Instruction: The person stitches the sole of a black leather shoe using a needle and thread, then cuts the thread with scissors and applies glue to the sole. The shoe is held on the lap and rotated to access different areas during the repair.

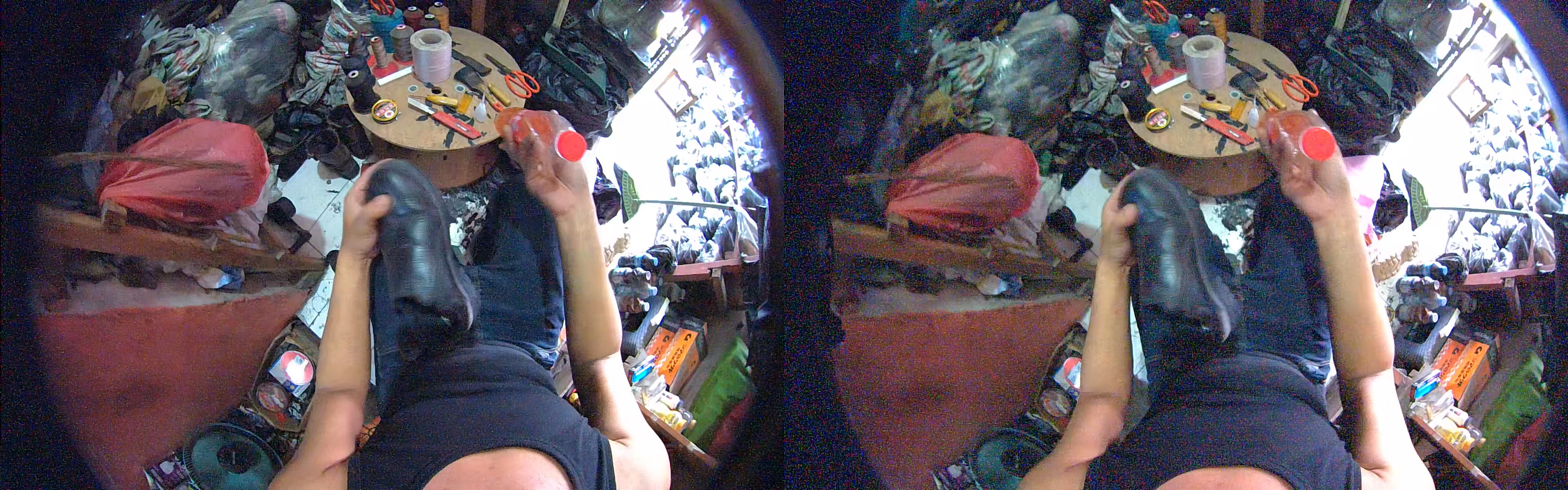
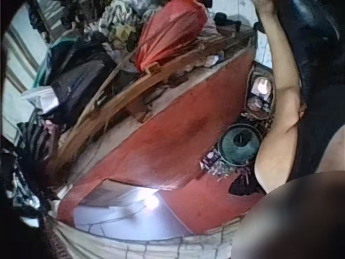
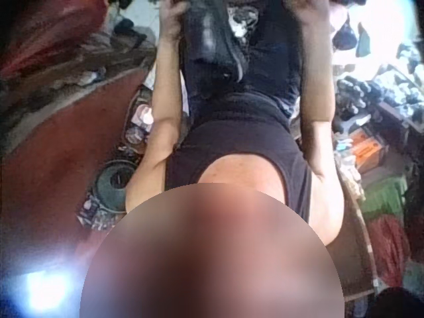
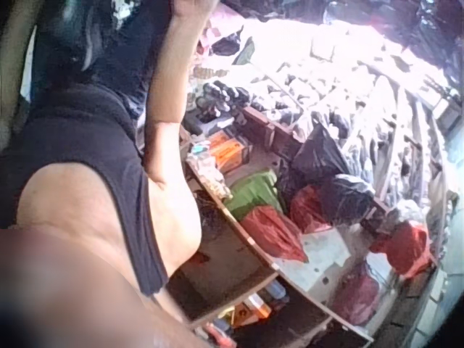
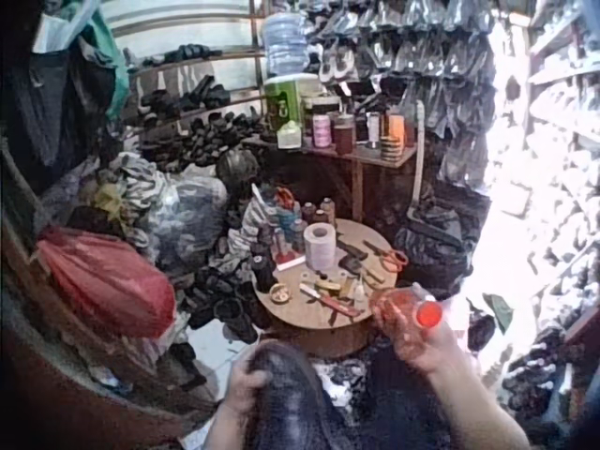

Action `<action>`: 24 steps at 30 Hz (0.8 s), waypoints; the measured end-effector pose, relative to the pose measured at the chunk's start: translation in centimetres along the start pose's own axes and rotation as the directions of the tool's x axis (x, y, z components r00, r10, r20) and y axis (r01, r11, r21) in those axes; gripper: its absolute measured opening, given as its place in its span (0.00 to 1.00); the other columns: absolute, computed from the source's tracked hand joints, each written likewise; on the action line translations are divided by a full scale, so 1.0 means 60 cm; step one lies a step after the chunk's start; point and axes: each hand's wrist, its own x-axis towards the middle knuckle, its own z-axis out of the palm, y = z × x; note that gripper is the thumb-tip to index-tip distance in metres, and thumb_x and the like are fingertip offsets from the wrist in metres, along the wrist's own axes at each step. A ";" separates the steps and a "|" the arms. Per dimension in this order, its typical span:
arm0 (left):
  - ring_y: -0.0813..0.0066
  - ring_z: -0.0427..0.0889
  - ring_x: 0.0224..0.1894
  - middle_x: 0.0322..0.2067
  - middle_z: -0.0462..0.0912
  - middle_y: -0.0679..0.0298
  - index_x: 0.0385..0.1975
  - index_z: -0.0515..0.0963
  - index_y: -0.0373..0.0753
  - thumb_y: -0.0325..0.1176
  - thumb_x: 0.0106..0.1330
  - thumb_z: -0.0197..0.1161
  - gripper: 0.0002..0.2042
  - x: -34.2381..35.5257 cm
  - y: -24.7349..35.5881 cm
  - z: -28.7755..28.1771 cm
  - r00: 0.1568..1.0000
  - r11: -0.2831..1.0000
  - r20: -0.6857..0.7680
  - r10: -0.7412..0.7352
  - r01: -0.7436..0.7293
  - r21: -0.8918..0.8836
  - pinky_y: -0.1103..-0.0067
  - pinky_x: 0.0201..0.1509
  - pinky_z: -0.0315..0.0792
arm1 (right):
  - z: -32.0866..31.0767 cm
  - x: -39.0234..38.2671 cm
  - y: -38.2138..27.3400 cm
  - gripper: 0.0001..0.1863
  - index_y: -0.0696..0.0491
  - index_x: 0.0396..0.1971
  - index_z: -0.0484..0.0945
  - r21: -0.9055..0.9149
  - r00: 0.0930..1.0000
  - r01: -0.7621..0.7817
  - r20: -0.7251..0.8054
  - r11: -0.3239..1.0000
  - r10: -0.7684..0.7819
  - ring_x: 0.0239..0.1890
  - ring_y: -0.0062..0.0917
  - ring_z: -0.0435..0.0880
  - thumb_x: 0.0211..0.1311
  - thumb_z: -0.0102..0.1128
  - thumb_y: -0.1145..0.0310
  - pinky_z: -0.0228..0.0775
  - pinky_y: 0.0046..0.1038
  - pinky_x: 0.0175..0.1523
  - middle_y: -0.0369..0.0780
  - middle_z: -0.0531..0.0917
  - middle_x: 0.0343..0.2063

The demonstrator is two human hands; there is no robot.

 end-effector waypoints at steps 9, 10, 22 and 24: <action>0.64 0.72 0.48 0.48 0.74 0.58 0.65 0.70 0.33 0.34 0.73 0.59 0.23 0.098 -0.010 0.042 0.937 -0.118 0.277 0.215 0.306 -0.944 0.66 0.50 0.78 | -0.097 0.268 0.111 0.22 0.61 0.56 0.78 0.041 0.969 -0.104 -0.222 0.994 0.111 0.52 0.40 0.85 0.76 0.59 0.58 0.92 0.22 0.39 0.51 0.81 0.51; 0.65 0.73 0.45 0.46 0.76 0.58 0.65 0.71 0.34 0.30 0.73 0.58 0.22 0.088 0.002 0.057 0.959 -0.174 0.241 0.152 0.265 -0.948 0.66 0.49 0.78 | -0.109 0.294 0.125 0.21 0.61 0.55 0.79 0.041 0.954 -0.081 -0.287 0.996 0.090 0.50 0.39 0.86 0.76 0.59 0.58 0.92 0.21 0.39 0.50 0.82 0.50; 0.64 0.75 0.46 0.47 0.77 0.58 0.63 0.72 0.34 0.36 0.72 0.57 0.22 -0.108 0.108 0.103 1.000 0.121 -0.004 -0.013 -0.002 -0.993 0.66 0.50 0.78 | -0.115 0.376 0.172 0.33 0.50 0.62 0.74 -0.289 0.945 -0.252 -0.281 0.924 0.169 0.41 0.40 0.90 0.79 0.36 0.38 0.88 0.50 0.38 0.47 0.87 0.47; 0.64 0.75 0.46 0.47 0.77 0.58 0.63 0.72 0.35 0.37 0.72 0.57 0.22 -0.118 0.109 0.103 1.000 0.145 -0.020 -0.022 -0.017 -0.989 0.66 0.50 0.78 | -0.083 0.361 0.181 0.33 0.49 0.62 0.74 -0.533 0.947 -0.182 -0.321 0.826 0.002 0.41 0.37 0.90 0.79 0.34 0.38 0.87 0.48 0.36 0.45 0.87 0.48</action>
